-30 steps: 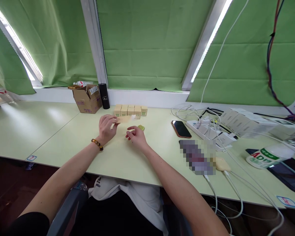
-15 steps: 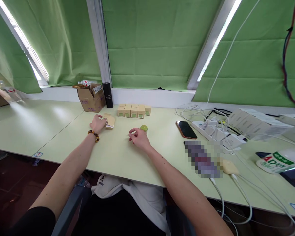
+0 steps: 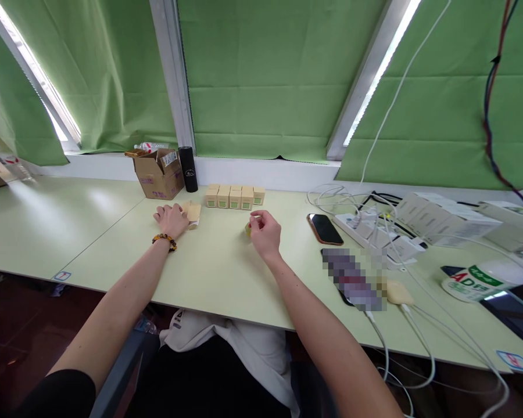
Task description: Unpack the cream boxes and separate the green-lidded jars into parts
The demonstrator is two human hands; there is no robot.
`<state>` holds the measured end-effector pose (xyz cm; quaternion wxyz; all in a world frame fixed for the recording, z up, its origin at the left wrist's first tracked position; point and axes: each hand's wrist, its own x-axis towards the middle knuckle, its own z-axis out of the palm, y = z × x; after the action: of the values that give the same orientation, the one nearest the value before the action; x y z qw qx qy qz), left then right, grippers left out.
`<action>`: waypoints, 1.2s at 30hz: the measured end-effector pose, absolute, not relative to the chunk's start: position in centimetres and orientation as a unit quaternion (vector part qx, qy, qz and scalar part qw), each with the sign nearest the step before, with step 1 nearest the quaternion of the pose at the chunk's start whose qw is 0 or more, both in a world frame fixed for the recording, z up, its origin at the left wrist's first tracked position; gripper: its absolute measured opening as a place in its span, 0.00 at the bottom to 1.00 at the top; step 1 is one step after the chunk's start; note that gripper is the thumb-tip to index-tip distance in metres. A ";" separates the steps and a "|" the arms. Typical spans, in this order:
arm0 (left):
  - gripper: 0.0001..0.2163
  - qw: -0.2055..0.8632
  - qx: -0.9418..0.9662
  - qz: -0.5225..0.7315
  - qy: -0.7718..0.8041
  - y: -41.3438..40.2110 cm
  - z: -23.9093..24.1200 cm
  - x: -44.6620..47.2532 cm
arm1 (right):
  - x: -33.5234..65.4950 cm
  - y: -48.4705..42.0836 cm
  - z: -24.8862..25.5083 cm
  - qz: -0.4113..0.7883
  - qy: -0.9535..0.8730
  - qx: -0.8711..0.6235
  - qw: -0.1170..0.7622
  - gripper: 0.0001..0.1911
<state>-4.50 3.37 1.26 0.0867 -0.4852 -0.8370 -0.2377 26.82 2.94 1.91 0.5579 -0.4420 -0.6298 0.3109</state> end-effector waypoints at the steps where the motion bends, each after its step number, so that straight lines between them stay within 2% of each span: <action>1: 0.12 0.091 -0.485 -0.248 -0.834 3.3 1.4 -4.4 | 27.3 3.4 1.9 0.278 -0.629 -0.456 0.564 0.11; 3: 0.12 0.099 -0.487 -0.264 -0.827 3.1 1.7 -4.3 | 28.4 4.5 1.7 0.234 -0.636 -0.485 0.553 0.13; 6: 0.11 0.120 -0.491 -0.290 -0.813 2.7 2.3 -4.0 | 29.5 6.3 0.6 0.242 -0.653 -0.519 0.495 0.26; 9: 0.09 0.142 -0.507 -0.339 -0.780 2.3 2.7 -3.4 | 29.7 7.6 -0.6 0.278 -0.684 -0.544 0.398 0.36; 11: 0.10 0.151 -0.533 -0.379 -0.741 2.2 2.8 -2.7 | 29.4 7.9 -1.3 0.263 -0.706 -0.561 0.344 0.35; 13: 0.11 0.156 -0.571 -0.412 -0.693 2.1 2.7 -1.7 | 29.1 8.0 -1.7 0.225 -0.716 -0.578 0.320 0.30; 17: 0.09 0.142 -0.675 -0.442 -0.573 2.0 1.9 0.9 | 28.6 7.6 -2.1 0.200 -0.719 -0.577 0.332 0.23; 22: 0.08 0.066 -0.756 -0.460 -0.460 1.6 1.2 3.6 | 27.8 6.4 -1.6 0.309 -0.700 -0.501 0.404 0.24; 25: 0.10 0.005 -0.762 -0.470 -0.446 1.2 1.0 4.5 | 26.8 5.2 -0.9 0.374 -0.696 -0.418 0.449 0.25; 29: 0.12 -0.067 -0.748 -0.488 -0.444 0.7 1.2 5.0 | 25.5 3.5 -0.2 0.418 -0.713 -0.342 0.446 0.24; 36: 0.08 -0.109 -0.739 -0.513 -0.422 0.0 2.0 5.2 | 25.0 2.5 -0.2 0.486 -0.692 -0.285 0.453 0.26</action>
<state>5.24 0.04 2.03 -0.1095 -0.7395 -0.4223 -0.5127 24.98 2.49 -0.17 0.4525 -0.2847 -0.6917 0.4855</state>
